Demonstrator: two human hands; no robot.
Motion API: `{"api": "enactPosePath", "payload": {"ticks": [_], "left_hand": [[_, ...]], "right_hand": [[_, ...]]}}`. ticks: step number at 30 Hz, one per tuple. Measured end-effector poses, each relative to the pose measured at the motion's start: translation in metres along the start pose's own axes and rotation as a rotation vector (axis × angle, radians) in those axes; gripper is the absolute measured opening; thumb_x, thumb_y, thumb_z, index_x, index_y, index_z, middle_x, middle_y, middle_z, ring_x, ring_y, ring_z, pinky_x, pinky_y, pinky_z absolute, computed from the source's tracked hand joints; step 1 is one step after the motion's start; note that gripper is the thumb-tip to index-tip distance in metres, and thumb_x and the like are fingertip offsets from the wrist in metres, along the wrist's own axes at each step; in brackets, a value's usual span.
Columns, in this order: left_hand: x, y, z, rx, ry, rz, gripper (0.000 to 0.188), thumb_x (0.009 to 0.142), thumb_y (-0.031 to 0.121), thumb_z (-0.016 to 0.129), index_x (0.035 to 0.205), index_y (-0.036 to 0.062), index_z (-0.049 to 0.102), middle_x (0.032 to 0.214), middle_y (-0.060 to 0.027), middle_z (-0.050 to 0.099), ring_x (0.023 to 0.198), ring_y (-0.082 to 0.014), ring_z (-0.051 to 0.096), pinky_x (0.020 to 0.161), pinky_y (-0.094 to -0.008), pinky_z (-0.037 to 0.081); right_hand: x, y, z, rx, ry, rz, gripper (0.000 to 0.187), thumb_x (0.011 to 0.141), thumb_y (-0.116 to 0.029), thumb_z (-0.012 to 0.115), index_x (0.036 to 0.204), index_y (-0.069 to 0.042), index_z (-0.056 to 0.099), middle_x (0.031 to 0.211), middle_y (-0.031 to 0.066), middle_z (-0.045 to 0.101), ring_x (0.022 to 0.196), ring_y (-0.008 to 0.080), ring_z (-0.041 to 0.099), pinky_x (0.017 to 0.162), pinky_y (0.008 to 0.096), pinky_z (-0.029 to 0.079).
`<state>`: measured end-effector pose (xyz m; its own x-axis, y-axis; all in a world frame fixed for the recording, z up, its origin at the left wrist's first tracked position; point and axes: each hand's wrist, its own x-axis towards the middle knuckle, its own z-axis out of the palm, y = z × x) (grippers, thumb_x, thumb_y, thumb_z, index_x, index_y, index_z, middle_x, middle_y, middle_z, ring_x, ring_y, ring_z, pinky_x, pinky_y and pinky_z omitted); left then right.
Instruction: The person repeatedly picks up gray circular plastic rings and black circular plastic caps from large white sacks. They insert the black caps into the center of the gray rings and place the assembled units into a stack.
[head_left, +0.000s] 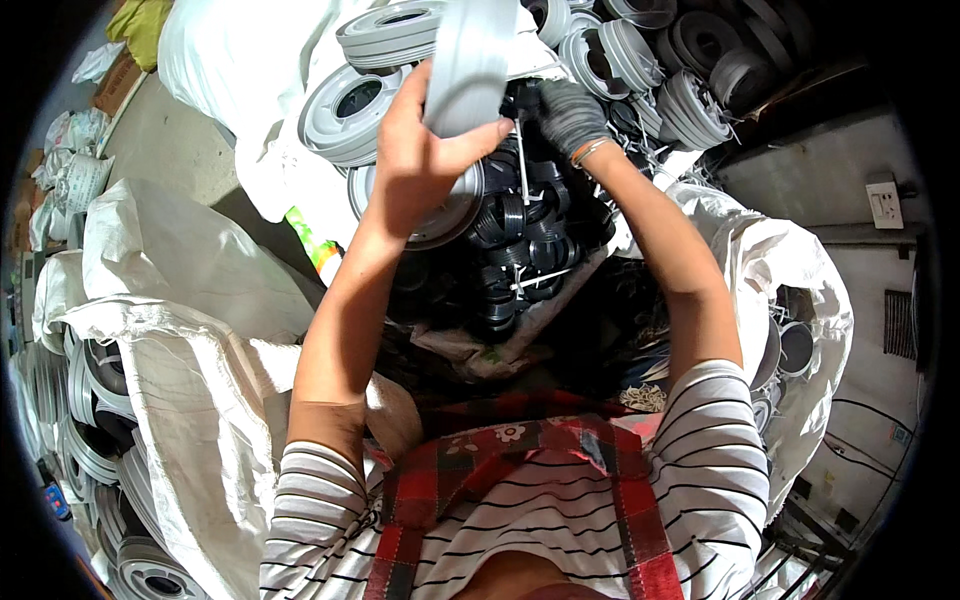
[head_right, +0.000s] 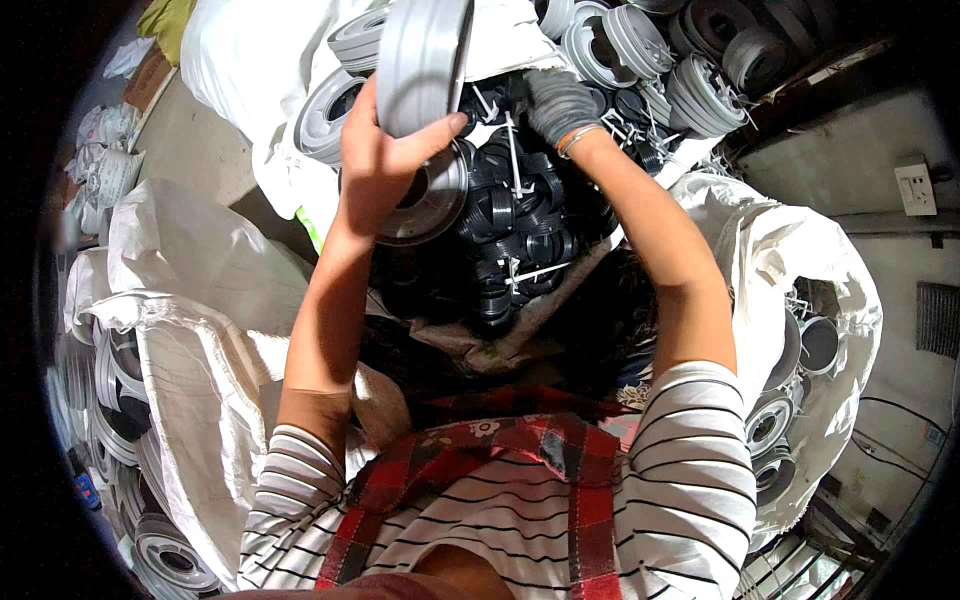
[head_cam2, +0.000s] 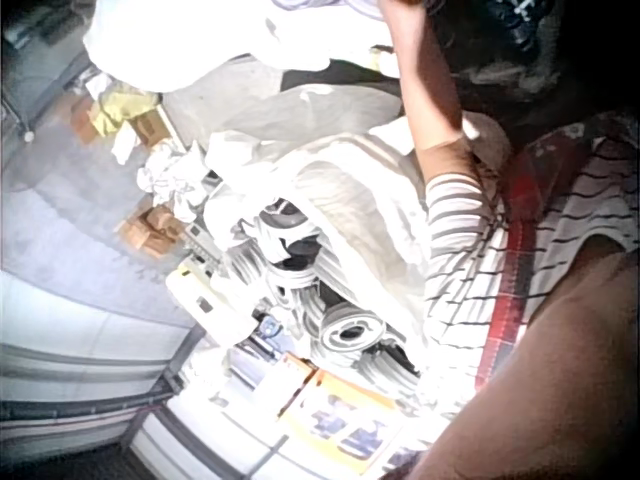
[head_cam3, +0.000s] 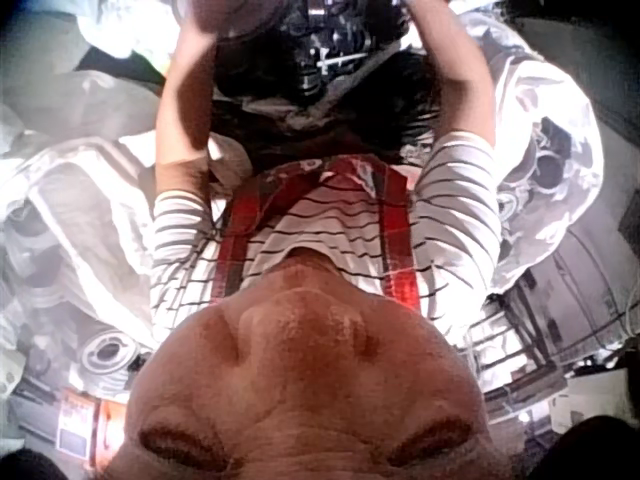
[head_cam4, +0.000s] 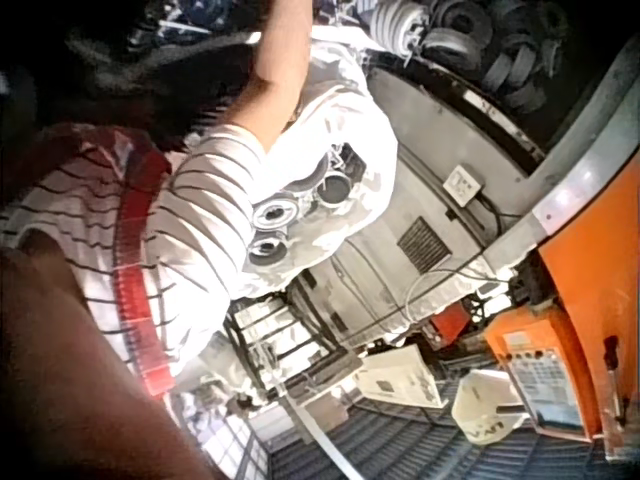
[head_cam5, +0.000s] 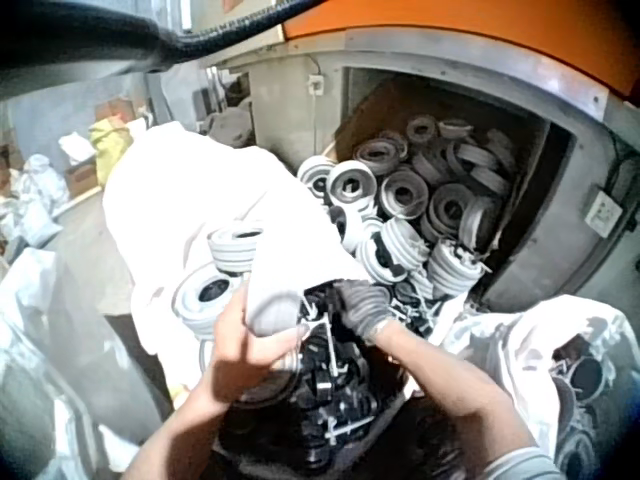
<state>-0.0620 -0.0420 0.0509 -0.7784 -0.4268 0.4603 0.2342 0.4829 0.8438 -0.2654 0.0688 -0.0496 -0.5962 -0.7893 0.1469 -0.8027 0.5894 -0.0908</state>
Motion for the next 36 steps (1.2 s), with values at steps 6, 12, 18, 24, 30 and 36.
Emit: {"api": "enactPosePath", "payload": {"ticks": [6,12,18,24,30,36], "left_hand": [[-0.014,-0.014,0.012,-0.095,0.048,0.147,0.031,0.082,0.015,0.064,0.106,-0.0027,0.057,0.094,-0.0128,0.064,0.086,-0.0198,0.06,0.078,-0.0294,0.047],[-0.024,0.006,0.029,-0.695,-0.223,-0.29,0.032,0.09,0.02,0.052,0.109,-0.0053,0.056,0.1,-0.01,0.063,0.091,-0.0164,0.058,0.083,-0.0297,0.045],[-0.028,-0.002,0.018,-0.784,-0.228,-0.561,0.043,0.083,0.024,0.06,0.111,-0.0079,0.053,0.096,-0.0131,0.062,0.085,-0.0198,0.06,0.075,-0.0322,0.051],[-0.024,-0.007,0.01,-0.854,-0.272,-0.712,0.044,0.08,0.021,0.066,0.11,-0.0091,0.053,0.096,-0.0132,0.061,0.083,-0.0205,0.062,0.07,-0.0315,0.053],[-0.03,0.003,0.024,-0.735,-0.279,-0.515,0.055,0.077,0.023,0.071,0.117,-0.0059,0.046,0.097,-0.0106,0.058,0.08,-0.0171,0.06,0.068,-0.0299,0.052],[-0.031,0.01,0.021,-0.378,-0.253,-0.376,0.064,0.072,0.02,0.077,0.12,-0.004,0.042,0.095,-0.0089,0.057,0.08,-0.0133,0.056,0.067,-0.0265,0.049]], "right_hand": [[-0.033,0.005,-0.075,0.276,0.542,-0.137,0.023,0.083,-0.019,0.056,0.1,-0.005,0.059,0.093,0.0172,0.062,0.085,0.0363,0.059,0.075,0.0436,0.048],[-0.069,-0.014,-0.079,0.085,0.481,-0.427,0.035,0.074,-0.026,0.065,0.104,-0.007,0.062,0.103,0.0118,0.06,0.094,0.0307,0.058,0.081,0.0385,0.048],[-0.074,-0.042,-0.087,0.497,0.208,-0.257,0.072,0.065,-0.041,0.072,0.119,0.0,0.05,0.115,0.0234,0.052,0.109,0.0368,0.05,0.093,0.0408,0.042],[-0.086,-0.035,-0.089,0.4,0.164,-0.483,0.068,0.065,-0.027,0.073,0.124,-0.005,0.048,0.123,0.0203,0.046,0.115,0.0379,0.044,0.098,0.042,0.037],[-0.089,-0.043,-0.085,0.699,0.206,-0.248,0.069,0.064,-0.028,0.076,0.124,-0.006,0.049,0.119,0.0179,0.051,0.113,0.0333,0.047,0.095,0.0403,0.04],[-0.079,-0.022,-0.068,0.259,0.1,-0.466,0.073,0.067,-0.037,0.075,0.125,-0.004,0.044,0.102,0.0164,0.061,0.091,0.0335,0.062,0.078,0.0377,0.05]]}}
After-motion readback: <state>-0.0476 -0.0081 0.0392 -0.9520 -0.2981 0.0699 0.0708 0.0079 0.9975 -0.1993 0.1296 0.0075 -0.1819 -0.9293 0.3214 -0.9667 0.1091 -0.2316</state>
